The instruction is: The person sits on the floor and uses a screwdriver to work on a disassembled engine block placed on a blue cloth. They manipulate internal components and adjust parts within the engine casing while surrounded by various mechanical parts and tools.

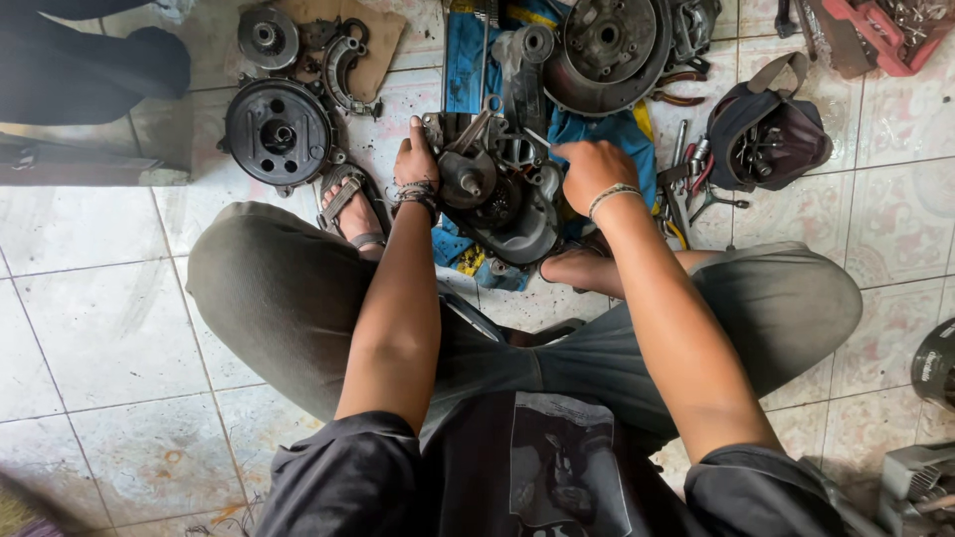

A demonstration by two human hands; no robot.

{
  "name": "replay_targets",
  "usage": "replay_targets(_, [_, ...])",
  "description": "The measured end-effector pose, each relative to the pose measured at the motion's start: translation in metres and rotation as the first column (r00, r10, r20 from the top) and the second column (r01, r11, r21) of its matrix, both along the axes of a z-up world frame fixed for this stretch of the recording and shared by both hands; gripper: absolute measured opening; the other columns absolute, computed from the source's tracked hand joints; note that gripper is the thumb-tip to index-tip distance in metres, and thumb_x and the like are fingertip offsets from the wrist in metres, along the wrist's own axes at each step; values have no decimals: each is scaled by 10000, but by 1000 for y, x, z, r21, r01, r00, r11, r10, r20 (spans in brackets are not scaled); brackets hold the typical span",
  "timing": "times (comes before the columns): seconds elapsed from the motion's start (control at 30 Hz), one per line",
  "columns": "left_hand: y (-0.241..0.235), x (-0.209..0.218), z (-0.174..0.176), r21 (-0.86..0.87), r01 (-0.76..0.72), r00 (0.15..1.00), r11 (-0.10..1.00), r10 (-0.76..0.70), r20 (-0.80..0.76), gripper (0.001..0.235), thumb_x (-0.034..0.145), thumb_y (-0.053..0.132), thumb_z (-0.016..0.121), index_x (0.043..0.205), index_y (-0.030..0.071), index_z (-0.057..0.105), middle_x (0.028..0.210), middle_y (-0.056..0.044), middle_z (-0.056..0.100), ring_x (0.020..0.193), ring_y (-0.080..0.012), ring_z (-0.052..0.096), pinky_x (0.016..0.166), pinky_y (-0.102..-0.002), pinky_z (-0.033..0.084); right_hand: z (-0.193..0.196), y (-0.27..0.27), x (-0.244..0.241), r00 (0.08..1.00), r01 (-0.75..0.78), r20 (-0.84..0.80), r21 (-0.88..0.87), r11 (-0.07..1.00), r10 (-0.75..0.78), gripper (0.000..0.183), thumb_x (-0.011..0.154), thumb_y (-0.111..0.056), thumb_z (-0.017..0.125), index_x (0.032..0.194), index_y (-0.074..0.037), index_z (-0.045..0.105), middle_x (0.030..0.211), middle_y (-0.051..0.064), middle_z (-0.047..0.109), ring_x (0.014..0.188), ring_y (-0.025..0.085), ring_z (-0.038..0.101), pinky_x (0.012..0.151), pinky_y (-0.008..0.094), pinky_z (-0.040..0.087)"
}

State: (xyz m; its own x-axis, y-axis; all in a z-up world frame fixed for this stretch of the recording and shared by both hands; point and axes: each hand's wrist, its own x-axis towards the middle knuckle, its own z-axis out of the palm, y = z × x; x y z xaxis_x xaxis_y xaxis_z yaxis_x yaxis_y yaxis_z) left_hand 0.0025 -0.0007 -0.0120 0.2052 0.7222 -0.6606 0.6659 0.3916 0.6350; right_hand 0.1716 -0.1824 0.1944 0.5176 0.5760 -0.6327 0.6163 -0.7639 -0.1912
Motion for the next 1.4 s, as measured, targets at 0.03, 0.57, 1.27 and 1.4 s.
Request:
replay_targets(0.03, [-3, -2, 4, -5, -3, 1000, 1000, 3, -2, 997, 877, 895, 249, 1320, 95, 648, 1363, -224, 646, 1346, -449, 548, 1182, -539, 383, -4, 0, -3, 1000, -3, -2, -5, 1000, 3, 496, 1019, -56, 455, 1446, -215, 652, 1272, 247, 705, 1188, 458, 661, 978, 593, 570])
replay_targets(0.57, [-6, 2, 14, 10, -14, 1000, 1000, 14, -3, 976, 850, 915, 256, 1186, 94, 663, 1265, -254, 671, 1281, -482, 579, 1123, -560, 436, -14, -7, -4, 995, 91, 48, 13, 996, -92, 480, 1018, -92, 480, 1436, -254, 653, 1245, 249, 714, 1202, 453, 656, 1016, 579, 553])
replay_targets(1.27, [-6, 2, 25, -15, 8, 1000, 1000, -8, 1, 980, 884, 914, 238, 1236, 95, 644, 1288, -252, 656, 1291, -468, 575, 1104, -569, 443, -3, 8, -11, 995, 79, 68, -25, 997, -77, 491, 1010, -117, 459, 1437, -262, 653, 1274, 228, 718, 1235, 425, 655, 1043, 561, 543])
replay_targets(1.4, [-7, 0, 20, 1, 6, 1000, 1000, -6, 12, 969, 905, 894, 243, 1238, 80, 651, 1285, -262, 659, 1287, -480, 576, 1096, -567, 445, 3, 17, -18, 992, 103, 69, 27, 994, -105, 492, 1009, -60, 468, 1439, -208, 655, 1243, 261, 718, 1197, 446, 670, 1005, 568, 562])
